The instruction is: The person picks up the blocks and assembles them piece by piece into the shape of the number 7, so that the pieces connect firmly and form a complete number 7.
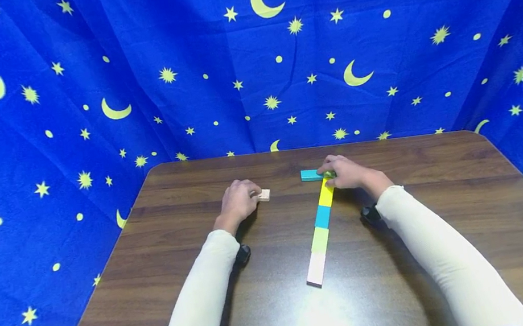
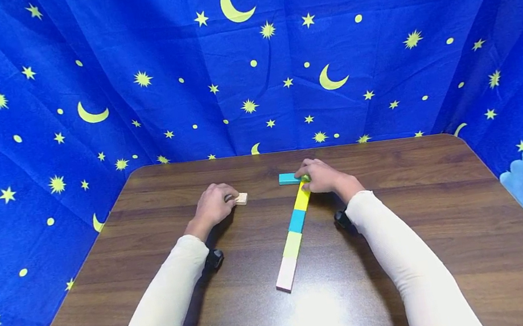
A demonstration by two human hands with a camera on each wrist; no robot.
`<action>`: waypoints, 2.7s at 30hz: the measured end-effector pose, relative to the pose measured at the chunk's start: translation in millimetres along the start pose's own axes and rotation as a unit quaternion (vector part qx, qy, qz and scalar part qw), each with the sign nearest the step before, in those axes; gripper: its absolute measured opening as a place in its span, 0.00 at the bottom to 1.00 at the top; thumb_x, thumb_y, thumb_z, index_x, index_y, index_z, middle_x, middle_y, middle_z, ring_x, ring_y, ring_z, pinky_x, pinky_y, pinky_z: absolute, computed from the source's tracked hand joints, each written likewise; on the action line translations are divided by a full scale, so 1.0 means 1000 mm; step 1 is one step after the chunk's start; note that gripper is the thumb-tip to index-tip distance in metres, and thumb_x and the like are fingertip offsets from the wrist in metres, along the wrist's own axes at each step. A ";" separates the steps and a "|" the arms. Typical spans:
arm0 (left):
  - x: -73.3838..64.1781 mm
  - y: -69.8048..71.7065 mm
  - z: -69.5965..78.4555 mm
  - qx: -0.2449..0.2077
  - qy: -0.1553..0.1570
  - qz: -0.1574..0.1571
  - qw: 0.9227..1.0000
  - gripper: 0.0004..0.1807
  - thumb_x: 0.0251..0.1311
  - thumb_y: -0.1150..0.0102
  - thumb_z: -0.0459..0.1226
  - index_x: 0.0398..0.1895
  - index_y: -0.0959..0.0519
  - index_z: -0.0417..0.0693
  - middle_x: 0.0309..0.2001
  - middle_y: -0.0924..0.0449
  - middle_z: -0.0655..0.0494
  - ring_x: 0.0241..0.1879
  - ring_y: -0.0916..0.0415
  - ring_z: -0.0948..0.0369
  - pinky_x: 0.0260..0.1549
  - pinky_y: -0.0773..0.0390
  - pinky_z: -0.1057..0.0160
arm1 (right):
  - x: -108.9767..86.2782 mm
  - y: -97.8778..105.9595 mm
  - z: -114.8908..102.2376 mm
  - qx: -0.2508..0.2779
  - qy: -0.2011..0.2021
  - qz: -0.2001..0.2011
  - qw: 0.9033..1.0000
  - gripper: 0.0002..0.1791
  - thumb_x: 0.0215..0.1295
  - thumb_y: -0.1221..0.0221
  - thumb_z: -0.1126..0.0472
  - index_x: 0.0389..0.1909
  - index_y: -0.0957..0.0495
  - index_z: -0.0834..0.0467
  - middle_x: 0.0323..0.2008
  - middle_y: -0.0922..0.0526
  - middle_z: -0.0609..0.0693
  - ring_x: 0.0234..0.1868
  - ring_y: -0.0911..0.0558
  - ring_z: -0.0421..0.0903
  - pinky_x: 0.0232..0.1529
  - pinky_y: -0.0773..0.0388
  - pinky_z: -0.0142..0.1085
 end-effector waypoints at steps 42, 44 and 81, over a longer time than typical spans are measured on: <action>0.034 -0.031 0.035 -0.187 0.081 0.066 0.977 0.10 0.57 0.33 0.32 0.42 0.11 0.47 0.50 0.12 0.56 0.56 0.18 0.56 0.61 0.25 0.60 | 0.000 -0.002 -0.001 -0.014 0.016 0.016 1.000 0.22 0.62 0.39 0.65 0.59 0.21 0.63 0.55 0.24 0.62 0.54 0.26 0.59 0.57 0.26 0.54; 0.034 -0.032 0.036 -0.191 0.085 0.061 0.976 0.11 0.57 0.33 0.32 0.43 0.11 0.48 0.51 0.12 0.56 0.57 0.18 0.56 0.62 0.25 0.60 | 0.000 -0.003 0.000 -0.013 0.016 0.017 1.000 0.22 0.62 0.38 0.65 0.59 0.21 0.63 0.55 0.24 0.62 0.54 0.26 0.59 0.57 0.26 0.54; 0.052 -0.035 0.046 -0.167 0.032 -0.037 0.985 0.15 0.64 0.38 0.35 0.53 0.16 0.49 0.55 0.15 0.52 0.56 0.20 0.54 0.60 0.23 0.57 | -0.003 -0.006 -0.001 -0.018 0.003 0.006 1.000 0.23 0.66 0.41 0.63 0.61 0.23 0.61 0.56 0.25 0.60 0.54 0.28 0.56 0.58 0.27 0.53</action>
Point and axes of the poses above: each hand's wrist, its own x-axis towards the middle knuckle, its own y-axis out of the back of the hand, z = x × y, the point moved 3 cm from there along x, towards the middle knuckle
